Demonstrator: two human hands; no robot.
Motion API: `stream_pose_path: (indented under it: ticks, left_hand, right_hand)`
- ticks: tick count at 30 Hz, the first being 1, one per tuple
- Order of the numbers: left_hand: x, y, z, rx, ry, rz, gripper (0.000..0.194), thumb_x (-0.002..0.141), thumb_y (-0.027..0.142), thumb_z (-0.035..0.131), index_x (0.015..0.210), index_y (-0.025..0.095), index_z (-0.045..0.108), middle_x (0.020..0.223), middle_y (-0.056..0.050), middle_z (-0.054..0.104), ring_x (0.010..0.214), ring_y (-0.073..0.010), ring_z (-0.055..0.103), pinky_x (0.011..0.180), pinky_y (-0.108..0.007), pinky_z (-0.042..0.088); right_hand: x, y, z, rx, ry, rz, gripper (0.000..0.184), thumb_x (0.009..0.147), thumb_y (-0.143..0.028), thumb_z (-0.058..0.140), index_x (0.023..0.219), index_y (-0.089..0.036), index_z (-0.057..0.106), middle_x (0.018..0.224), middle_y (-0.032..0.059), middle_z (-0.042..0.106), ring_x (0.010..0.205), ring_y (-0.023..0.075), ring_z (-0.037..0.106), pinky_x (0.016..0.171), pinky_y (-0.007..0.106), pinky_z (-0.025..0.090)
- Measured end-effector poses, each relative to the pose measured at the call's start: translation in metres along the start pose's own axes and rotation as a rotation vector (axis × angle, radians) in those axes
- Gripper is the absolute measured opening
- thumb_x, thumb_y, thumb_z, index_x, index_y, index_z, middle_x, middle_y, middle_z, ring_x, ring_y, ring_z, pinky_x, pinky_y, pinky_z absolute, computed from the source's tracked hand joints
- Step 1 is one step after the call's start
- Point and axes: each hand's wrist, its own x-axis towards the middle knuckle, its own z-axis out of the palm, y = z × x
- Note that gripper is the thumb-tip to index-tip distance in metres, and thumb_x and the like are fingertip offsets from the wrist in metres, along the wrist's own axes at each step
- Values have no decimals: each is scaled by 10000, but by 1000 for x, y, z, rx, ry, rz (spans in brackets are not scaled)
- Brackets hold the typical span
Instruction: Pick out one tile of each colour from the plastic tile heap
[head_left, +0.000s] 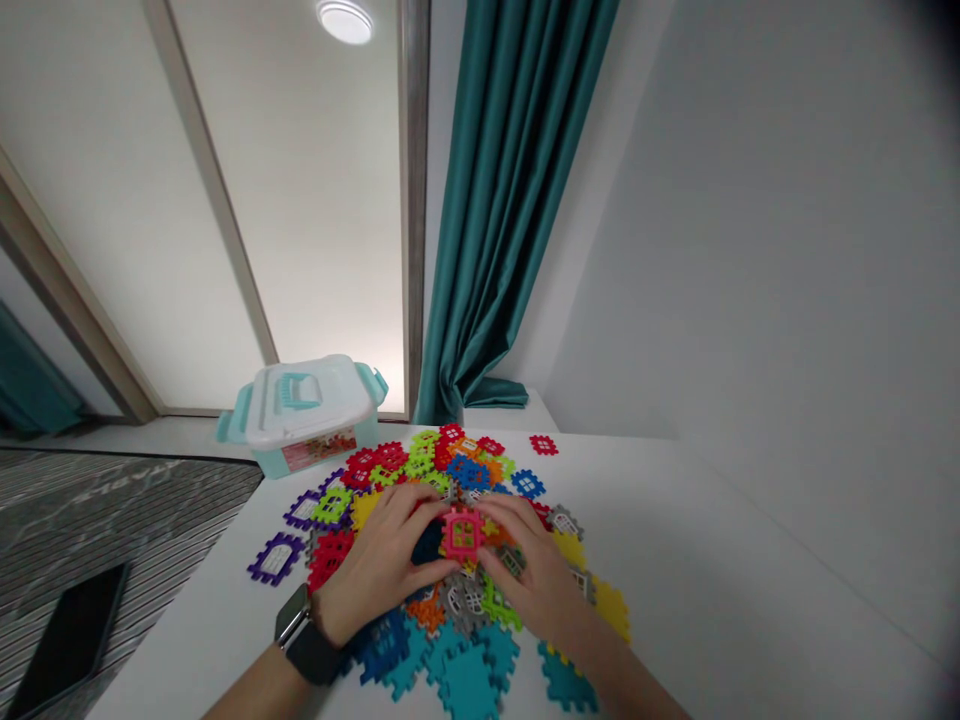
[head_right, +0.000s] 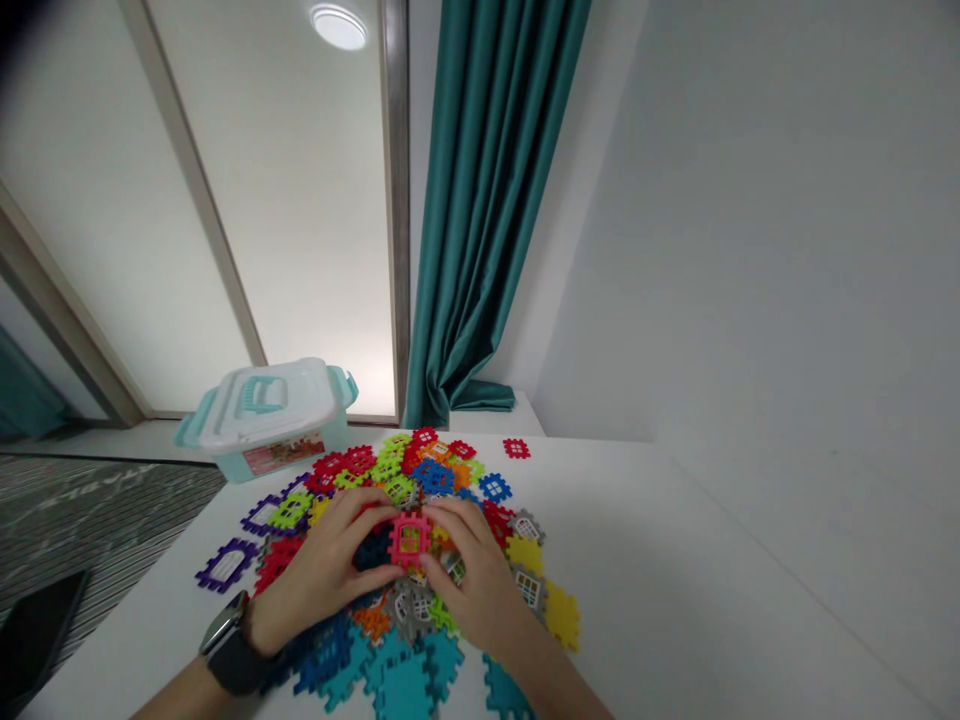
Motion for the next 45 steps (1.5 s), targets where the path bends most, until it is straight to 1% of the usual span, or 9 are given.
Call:
stream_pose_path:
  ticks: [3,7,12,20,27,34,40,43,45]
  left_hand:
    - [-1,-1,1,7,44,0,454,855,361,783,1229,215,571,1216,-107,587,1096,-284,581,918,-424,515]
    - [-1,0,3,8,50,6,450,853,349,778,1229,213,573,1210,-108,591,1094,-282,587,918,-422,521]
    - [-1,-1,1,9,43,9,476,839,353,783,1244,225,569,1230,-106,596,1106,-283,592,930,-427,529]
    - [-3,0,0,-4,39,6,422,882,340,730,1252,219,569,1236,-116,602,1114,-285,593,953,-441,525]
    - [-4,-2,8,-53,40,-23,428,904,365,720,1273,219,558,1239,-121,603,1136,-285,592,962,-449,530]
    - [-5,0,12,-80,44,-48,437,905,451,712,1256,229,575,1217,-119,612,1114,-287,610,948,-457,540]
    - [-6,2,13,-82,36,-64,431,880,429,746,1226,222,595,1221,-115,619,1118,-282,616,955,-453,550]
    - [-5,3,11,-62,24,-61,463,885,410,744,1282,232,586,1249,-115,616,1138,-283,611,973,-453,547]
    - [-5,3,10,-39,15,-54,473,908,375,713,1334,234,563,1266,-118,612,1153,-286,605,981,-460,546]
  right_hand:
    - [-1,1,-3,-104,-76,-119,478,947,-227,597,1415,-291,526,1447,76,562,1358,250,505,1166,470,422]
    - [-1,5,-2,-165,-101,-171,475,964,-217,589,1425,-297,507,1447,64,573,1357,233,513,1160,459,441]
    - [-2,8,-2,-197,-64,-172,467,956,-229,605,1411,-293,521,1421,63,601,1338,241,536,1151,479,454]
    - [-2,6,0,-265,-49,-190,382,956,-210,585,1332,-277,577,1434,100,566,1332,267,537,1115,510,484]
    - [-4,7,4,-281,-16,-190,306,948,-188,584,1241,-262,632,1294,117,614,1208,273,605,1015,495,554]
    - [-5,7,6,-254,-6,-144,318,938,-259,643,1255,-269,622,1349,115,599,1265,293,574,1051,514,529]
    - [-6,4,6,-311,20,-175,330,903,-216,631,1230,-260,622,1372,111,608,1256,298,581,1066,534,502]
    - [-3,4,0,-373,37,-185,348,872,-191,632,1211,-266,632,1355,102,628,1228,300,597,1046,528,503]
    - [-1,8,-7,-398,45,-180,386,869,-190,625,1247,-269,618,1354,98,634,1224,294,600,1045,519,499]
